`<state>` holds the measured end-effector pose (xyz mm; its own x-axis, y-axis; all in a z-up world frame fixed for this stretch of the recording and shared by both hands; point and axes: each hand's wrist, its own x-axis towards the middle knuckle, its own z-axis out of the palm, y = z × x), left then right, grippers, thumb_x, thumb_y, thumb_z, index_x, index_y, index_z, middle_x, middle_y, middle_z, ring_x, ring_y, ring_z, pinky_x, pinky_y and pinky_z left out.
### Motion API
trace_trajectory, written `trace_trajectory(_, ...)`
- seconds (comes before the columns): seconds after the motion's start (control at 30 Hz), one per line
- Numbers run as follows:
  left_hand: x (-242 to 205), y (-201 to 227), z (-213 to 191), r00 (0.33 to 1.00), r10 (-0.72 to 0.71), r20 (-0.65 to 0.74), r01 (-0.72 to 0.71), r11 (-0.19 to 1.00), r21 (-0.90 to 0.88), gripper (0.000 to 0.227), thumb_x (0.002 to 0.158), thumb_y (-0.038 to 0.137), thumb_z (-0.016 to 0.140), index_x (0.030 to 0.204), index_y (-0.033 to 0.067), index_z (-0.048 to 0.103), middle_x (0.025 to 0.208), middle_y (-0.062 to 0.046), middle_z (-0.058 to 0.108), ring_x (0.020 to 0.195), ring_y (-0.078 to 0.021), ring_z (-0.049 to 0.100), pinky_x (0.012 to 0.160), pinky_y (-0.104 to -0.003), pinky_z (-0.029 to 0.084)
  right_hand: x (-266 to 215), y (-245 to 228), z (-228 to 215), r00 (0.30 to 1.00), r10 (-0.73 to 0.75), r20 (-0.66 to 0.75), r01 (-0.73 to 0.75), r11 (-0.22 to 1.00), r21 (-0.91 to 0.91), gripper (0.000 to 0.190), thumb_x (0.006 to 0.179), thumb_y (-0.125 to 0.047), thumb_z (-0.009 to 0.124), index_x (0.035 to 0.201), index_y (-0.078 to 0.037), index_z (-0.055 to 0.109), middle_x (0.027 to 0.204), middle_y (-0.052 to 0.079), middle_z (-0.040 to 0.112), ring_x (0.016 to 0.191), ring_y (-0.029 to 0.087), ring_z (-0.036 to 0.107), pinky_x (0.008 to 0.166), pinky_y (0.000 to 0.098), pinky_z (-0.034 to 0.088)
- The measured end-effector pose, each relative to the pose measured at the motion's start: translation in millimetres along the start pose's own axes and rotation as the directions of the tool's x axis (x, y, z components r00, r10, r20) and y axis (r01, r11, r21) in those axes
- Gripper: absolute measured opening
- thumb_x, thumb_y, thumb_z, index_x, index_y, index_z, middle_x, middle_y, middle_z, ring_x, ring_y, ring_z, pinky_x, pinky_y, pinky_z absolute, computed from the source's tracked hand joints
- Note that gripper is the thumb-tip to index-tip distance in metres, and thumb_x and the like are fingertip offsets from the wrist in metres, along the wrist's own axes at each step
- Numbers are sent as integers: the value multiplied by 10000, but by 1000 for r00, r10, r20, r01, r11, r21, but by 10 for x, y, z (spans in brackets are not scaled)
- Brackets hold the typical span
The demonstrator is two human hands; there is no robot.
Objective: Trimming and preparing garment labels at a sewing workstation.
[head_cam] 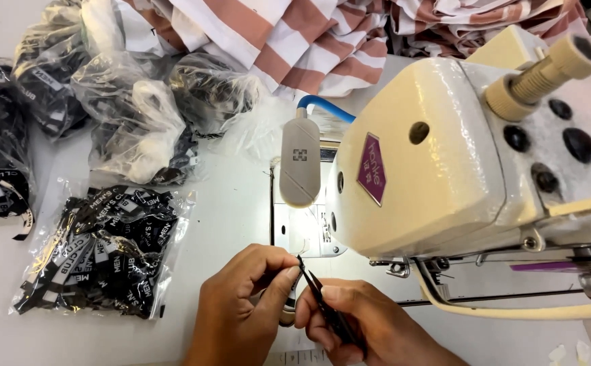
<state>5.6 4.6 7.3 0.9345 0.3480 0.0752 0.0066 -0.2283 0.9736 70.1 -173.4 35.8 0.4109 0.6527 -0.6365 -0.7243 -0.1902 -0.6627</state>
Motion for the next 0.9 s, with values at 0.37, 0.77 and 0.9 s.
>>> trace_trajectory(0.37, -21, 5, 4, 998, 53, -15, -52, 998, 42, 98, 878, 163, 666, 835, 169, 755, 791, 73, 754, 698, -53, 684, 629, -223, 541, -37, -29, 45, 998, -42, -39, 38, 994, -98, 414, 960, -318, 471, 928, 52, 655, 625, 118, 447, 422, 140, 297, 403, 250, 251)
trace_trajectory(0.77, -16, 6, 17, 1000, -14, 19, 14, 999, 35, 112, 888, 198, 673, 849, 177, 776, 762, 79, 743, 629, -48, 647, 588, -222, 520, -60, -67, 75, 997, -58, -58, 48, 987, -154, 394, 973, -290, 459, 903, 49, 646, 600, 110, 428, 420, 146, 302, 405, 256, 255)
trace_trajectory(0.9, -15, -2, 17, 1000, 16, -8, -16, 999, 28, 93, 870, 169, 667, 847, 166, 757, 803, 75, 750, 727, -44, 687, 660, -206, 562, -57, -35, 46, 998, -57, -33, 53, 994, -95, 415, 960, -330, 495, 908, 54, 645, 608, 109, 402, 448, 146, 284, 406, 243, 238)
